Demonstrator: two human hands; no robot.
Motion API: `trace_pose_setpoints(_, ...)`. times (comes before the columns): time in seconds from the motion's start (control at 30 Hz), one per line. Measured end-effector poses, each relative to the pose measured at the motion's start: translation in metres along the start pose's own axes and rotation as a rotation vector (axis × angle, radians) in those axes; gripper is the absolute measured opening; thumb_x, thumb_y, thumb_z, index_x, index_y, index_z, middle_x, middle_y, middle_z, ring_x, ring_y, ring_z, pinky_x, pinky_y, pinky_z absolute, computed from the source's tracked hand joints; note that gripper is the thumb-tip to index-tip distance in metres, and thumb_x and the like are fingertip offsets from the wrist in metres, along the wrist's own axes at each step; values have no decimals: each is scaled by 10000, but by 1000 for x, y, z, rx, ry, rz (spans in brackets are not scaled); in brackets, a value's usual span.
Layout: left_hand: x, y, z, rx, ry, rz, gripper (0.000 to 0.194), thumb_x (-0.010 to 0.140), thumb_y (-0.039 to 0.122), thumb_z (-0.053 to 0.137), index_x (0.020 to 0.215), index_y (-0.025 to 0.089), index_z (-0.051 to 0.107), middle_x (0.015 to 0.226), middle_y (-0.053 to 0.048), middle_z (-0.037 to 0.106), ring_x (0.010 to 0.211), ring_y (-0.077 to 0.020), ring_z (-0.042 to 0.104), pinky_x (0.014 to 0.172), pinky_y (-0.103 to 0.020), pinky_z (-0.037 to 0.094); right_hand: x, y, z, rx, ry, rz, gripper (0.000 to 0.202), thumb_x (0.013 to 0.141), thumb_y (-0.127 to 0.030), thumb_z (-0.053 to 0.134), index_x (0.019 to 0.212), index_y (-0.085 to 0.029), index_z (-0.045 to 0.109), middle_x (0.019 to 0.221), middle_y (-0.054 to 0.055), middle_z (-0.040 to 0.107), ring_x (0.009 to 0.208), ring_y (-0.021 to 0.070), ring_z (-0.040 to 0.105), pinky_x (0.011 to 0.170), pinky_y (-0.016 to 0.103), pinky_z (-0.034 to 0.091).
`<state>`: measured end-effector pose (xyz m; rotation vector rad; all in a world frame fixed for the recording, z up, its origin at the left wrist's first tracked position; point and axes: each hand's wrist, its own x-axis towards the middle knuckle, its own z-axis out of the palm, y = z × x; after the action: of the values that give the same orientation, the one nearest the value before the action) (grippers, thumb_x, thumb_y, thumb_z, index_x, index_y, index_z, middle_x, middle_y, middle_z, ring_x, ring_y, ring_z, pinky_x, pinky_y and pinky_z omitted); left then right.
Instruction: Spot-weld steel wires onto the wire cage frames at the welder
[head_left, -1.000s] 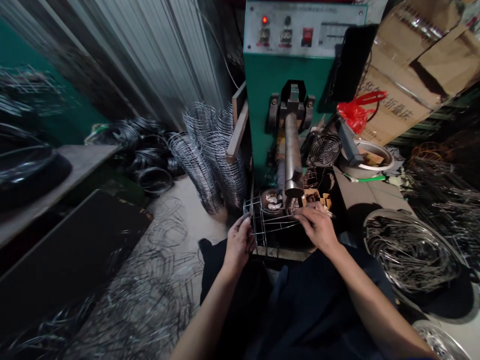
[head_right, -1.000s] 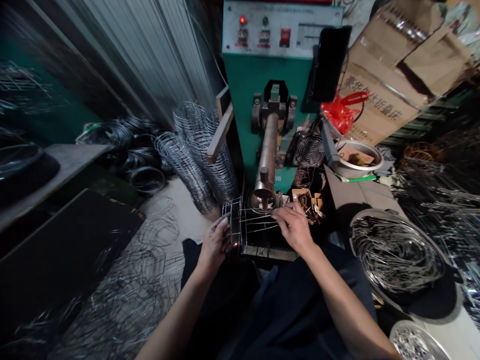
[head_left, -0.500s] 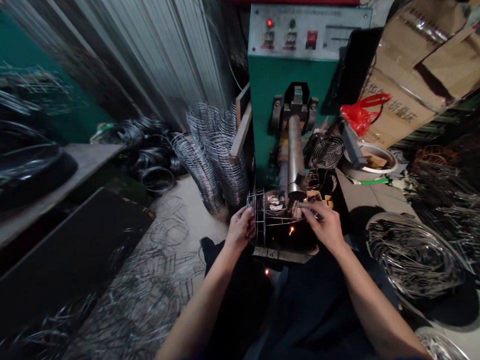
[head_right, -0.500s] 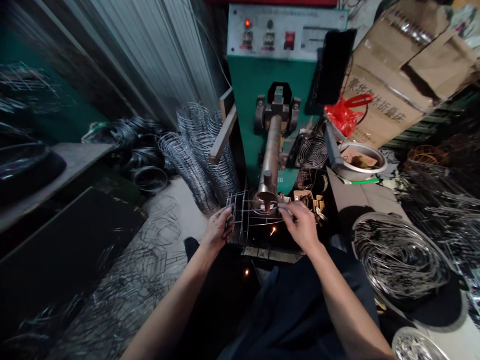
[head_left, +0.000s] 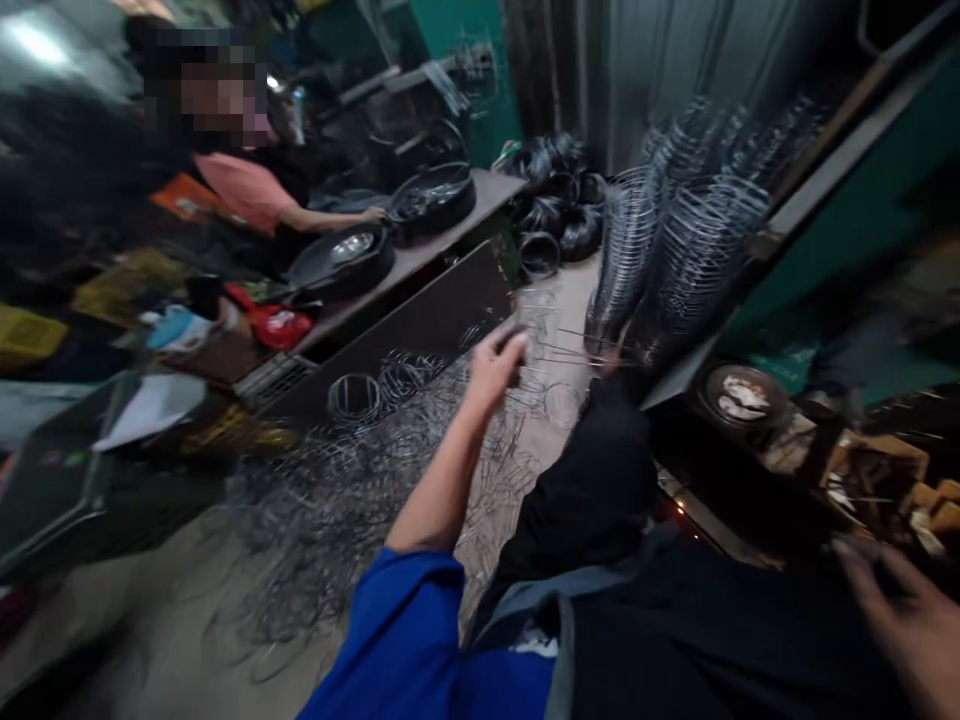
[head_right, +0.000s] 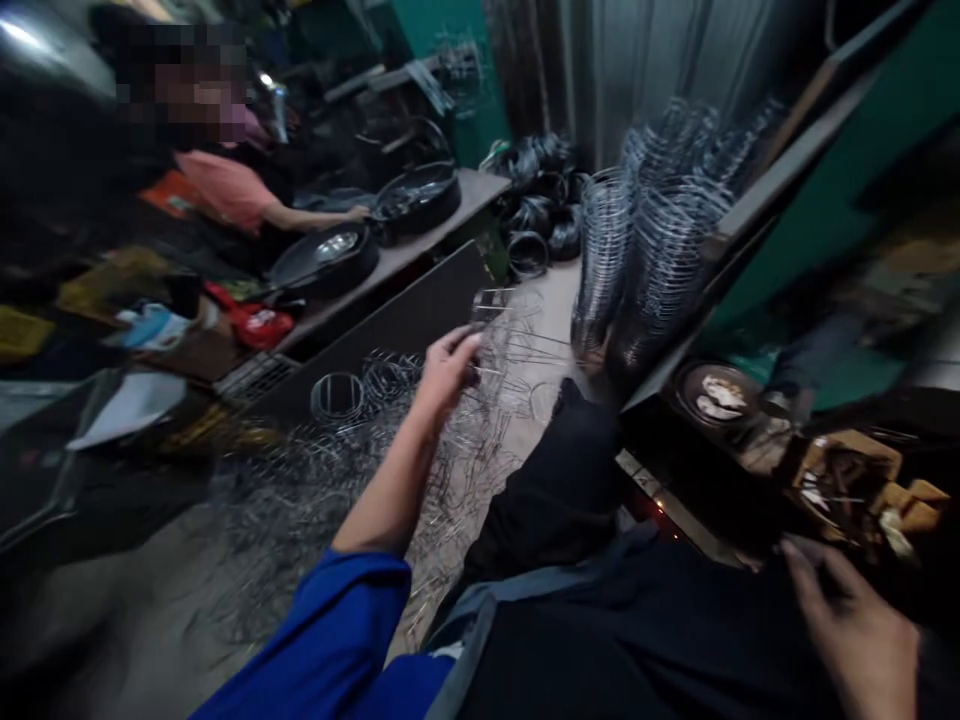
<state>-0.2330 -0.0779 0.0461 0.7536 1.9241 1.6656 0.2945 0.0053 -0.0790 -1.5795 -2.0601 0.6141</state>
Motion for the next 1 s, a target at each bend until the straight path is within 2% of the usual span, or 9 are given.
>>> trace_pose_setpoints(0.13, 9, -6, -148, 602, 534, 2, 367, 856, 356, 635, 1132, 115, 661, 884, -45, 657, 776, -166, 595, 752, -293, 482, 18, -20, 31, -72, -172, -51, 355, 730, -669, 537, 875, -393, 706, 873, 101, 752, 726, 332, 705, 595, 453, 512)
trace_pose_setpoints(0.2, 3, -7, -205, 846, 695, -90, 412, 870, 386, 636, 1142, 76, 624, 980, -75, 648, 994, -268, 590, 927, -410, 433, 27, -31, 42, -76, -237, -97, 420, 736, -664, 523, 895, -327, 716, 888, 87, 755, 756, 324, 716, 625, 439, 544)
trace_pose_setpoints(0.27, 0, -16, -237, 1026, 768, -199, 582, 808, 424, 714, 1213, 40, 551, 1125, -131, 612, 1172, -384, 492, 1000, -495, 365, 32, -42, 51, -81, -245, -130, 455, 763, -653, 503, 909, -282, 723, 880, 76, 755, 732, 304, 718, 614, 418, 557)
trace_pose_setpoints(0.33, 4, -39, -238, 1104, 767, -252, 689, 791, 399, 730, 1307, 27, 465, 1283, -199, 532, 1275, -446, 384, 1033, -537, 318, 33, -55, 57, -66, -231, -165, 446, 790, -634, 497, 904, -269, 727, 897, 70, 756, 726, 283, 718, 616, 390, 564)
trace_pose_setpoints(0.43, 25, -103, -184, 1109, 475, -280, 560, 878, 347, 615, 1311, 20, 476, 1329, -247, 510, 1267, -394, 434, 1041, -494, 343, 29, -82, 60, 29, -266, -123, 384, 794, -600, 564, 896, -273, 737, 892, 53, 754, 707, 248, 710, 604, 325, 566)
trace_pose_setpoints(0.57, 54, -213, -59, 1009, -100, -332, 346, 893, 292, 630, 1180, 99, 611, 1181, -140, 635, 1128, -269, 579, 996, -407, 438, 20, -130, 62, 274, -414, 102, 333, 750, -571, 671, 777, -244, 728, 782, 40, 729, 682, 221, 693, 567, 248, 546)
trace_pose_setpoints(0.7, 59, -305, 42, 898, -488, -422, 343, 928, 352, 611, 1206, 152, 597, 1213, -104, 611, 1042, -232, 622, 885, -446, 537, 15, -171, 85, 493, -660, 258, 412, 710, -612, 697, 718, -200, 703, 665, 45, 663, 591, 195, 637, 526, 251, 516)
trace_pose_setpoints(0.9, 65, -391, 103, 758, -666, -576, 366, 929, 347, 610, 1243, 160, 579, 1245, -111, 594, 1061, -239, 616, 885, -444, 541, 9, -200, 134, 597, -787, 708, 550, 753, -701, 638, 626, -169, 576, 484, -6, 522, 362, 90, 432, 387, 199, 307)
trace_pose_setpoints(1.0, 77, -423, 115, 667, -645, -623, 376, 926, 346, 616, 1248, 157, 577, 1256, -115, 588, 1075, -246, 611, 895, -450, 536, 10, -198, 146, 517, -793, 723, 608, 783, -745, 561, 564, -178, 589, 416, 14, 510, 329, 104, 422, 394, 221, 304)
